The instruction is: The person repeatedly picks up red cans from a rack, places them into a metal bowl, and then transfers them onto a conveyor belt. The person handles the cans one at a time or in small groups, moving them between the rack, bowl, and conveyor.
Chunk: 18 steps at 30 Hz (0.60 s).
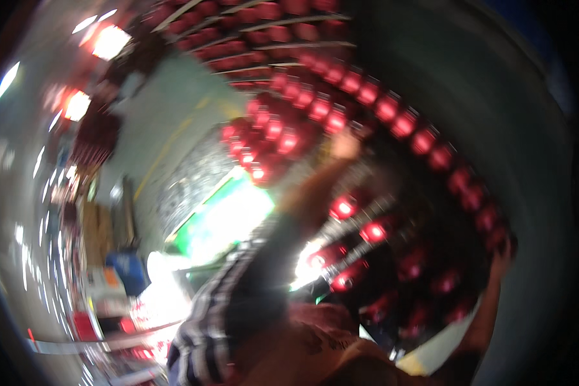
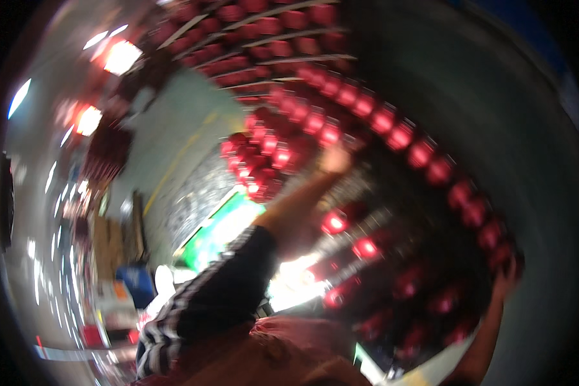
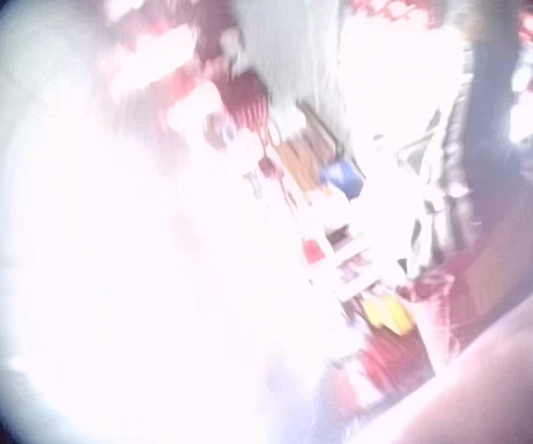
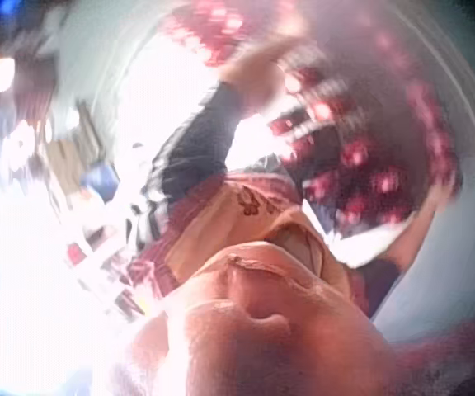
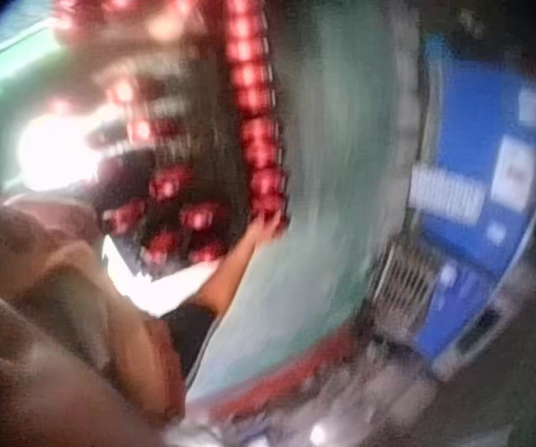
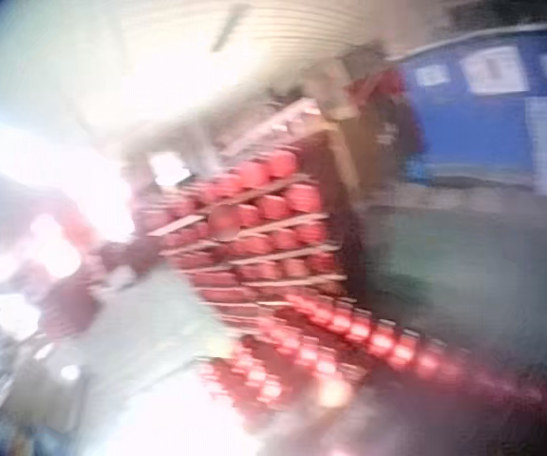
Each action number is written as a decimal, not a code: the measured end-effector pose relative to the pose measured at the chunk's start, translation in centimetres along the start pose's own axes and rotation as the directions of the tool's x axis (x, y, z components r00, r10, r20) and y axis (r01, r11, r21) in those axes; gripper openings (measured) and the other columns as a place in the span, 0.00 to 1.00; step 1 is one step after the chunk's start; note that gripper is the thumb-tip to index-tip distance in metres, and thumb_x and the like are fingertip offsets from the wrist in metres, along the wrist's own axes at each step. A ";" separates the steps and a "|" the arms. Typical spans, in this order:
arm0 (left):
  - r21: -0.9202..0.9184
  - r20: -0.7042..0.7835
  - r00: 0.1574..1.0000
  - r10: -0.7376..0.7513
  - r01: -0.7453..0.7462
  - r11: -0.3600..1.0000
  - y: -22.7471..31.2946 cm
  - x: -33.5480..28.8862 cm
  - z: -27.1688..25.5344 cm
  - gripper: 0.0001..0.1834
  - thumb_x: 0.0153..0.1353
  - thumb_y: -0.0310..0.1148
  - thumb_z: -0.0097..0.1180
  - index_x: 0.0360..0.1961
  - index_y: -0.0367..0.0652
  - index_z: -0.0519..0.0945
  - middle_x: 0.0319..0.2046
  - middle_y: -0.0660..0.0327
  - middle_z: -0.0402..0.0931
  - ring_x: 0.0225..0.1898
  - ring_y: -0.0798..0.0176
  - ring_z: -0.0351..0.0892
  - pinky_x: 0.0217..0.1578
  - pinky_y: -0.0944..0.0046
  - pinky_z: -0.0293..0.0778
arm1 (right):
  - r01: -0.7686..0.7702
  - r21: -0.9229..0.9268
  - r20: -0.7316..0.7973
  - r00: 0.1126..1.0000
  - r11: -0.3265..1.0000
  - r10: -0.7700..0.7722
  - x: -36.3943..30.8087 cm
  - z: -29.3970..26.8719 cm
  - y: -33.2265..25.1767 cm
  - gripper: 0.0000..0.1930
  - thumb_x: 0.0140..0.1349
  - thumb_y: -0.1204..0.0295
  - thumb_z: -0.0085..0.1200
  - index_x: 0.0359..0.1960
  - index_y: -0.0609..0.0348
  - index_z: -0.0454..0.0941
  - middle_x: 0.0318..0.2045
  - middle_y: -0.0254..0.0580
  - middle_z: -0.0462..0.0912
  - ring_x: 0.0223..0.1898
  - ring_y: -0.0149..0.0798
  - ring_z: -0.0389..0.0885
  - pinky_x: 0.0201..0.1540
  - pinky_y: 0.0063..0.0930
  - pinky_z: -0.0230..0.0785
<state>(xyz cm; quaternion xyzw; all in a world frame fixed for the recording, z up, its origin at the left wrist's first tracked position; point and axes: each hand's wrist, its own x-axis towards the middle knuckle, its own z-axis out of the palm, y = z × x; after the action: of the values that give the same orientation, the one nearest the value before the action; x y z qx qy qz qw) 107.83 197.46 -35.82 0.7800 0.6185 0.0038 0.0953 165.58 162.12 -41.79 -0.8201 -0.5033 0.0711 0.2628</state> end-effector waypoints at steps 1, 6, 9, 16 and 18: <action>-0.052 -0.104 0.995 0.001 -0.006 0.999 0.8 0.0 0.4 0.25 0.54 0.46 0.62 0.56 0.66 0.76 0.59 0.48 0.64 0.60 0.43 0.64 0.59 0.42 0.64 | -0.082 -0.145 0.002 0.997 0.986 0.083 0.3 0.0 1.0 0.30 0.63 0.68 0.57 0.69 0.44 0.66 0.65 0.53 0.70 0.65 0.54 0.67 0.69 0.45 0.57; -0.225 -0.215 0.976 -0.034 -0.016 0.974 2.3 0.0 0.1 0.30 0.52 0.46 0.66 0.59 0.75 0.75 0.61 0.48 0.60 0.59 0.38 0.66 0.60 0.42 0.67 | -0.175 -0.160 -0.089 0.983 0.971 0.162 -0.1 0.2 3.5 0.32 0.64 0.72 0.55 0.70 0.46 0.62 0.63 0.57 0.70 0.62 0.52 0.73 0.61 0.39 0.69; -0.316 -0.142 0.988 -0.064 0.016 0.949 2.3 -0.7 -2.1 0.33 0.52 0.48 0.66 0.61 0.72 0.72 0.60 0.42 0.58 0.57 0.35 0.68 0.58 0.44 0.71 | 0.044 -0.062 -0.199 0.978 0.997 -0.056 -0.2 1.2 5.1 0.31 0.66 0.71 0.53 0.71 0.53 0.60 0.64 0.57 0.68 0.63 0.51 0.71 0.62 0.39 0.67; -0.362 -0.093 0.996 -0.017 -0.017 0.932 0.9 -6.7 -8.4 0.33 0.56 0.43 0.61 0.65 0.63 0.71 0.56 0.44 0.67 0.60 0.39 0.66 0.61 0.47 0.68 | 0.039 0.300 -0.367 0.927 0.953 0.077 -1.5 -3.4 3.5 0.32 0.63 0.77 0.53 0.70 0.56 0.59 0.67 0.54 0.64 0.65 0.52 0.67 0.64 0.48 0.63; -0.468 -0.203 0.979 -0.004 -0.093 0.879 -1.3 -9.5 -10.0 0.32 0.56 0.38 0.62 0.65 0.61 0.71 0.55 0.46 0.67 0.59 0.41 0.67 0.60 0.49 0.69 | -0.026 0.471 -0.390 0.891 0.881 0.234 -3.8 -7.9 -0.3 0.32 0.61 0.78 0.53 0.69 0.54 0.60 0.67 0.54 0.64 0.64 0.54 0.67 0.61 0.50 0.65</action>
<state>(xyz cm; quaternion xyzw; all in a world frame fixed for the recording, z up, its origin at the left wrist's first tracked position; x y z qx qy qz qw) 103.13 189.98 -25.13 0.7425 0.5867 0.2350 0.2217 166.50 156.12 -35.45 -0.7632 -0.3431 0.0194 0.5471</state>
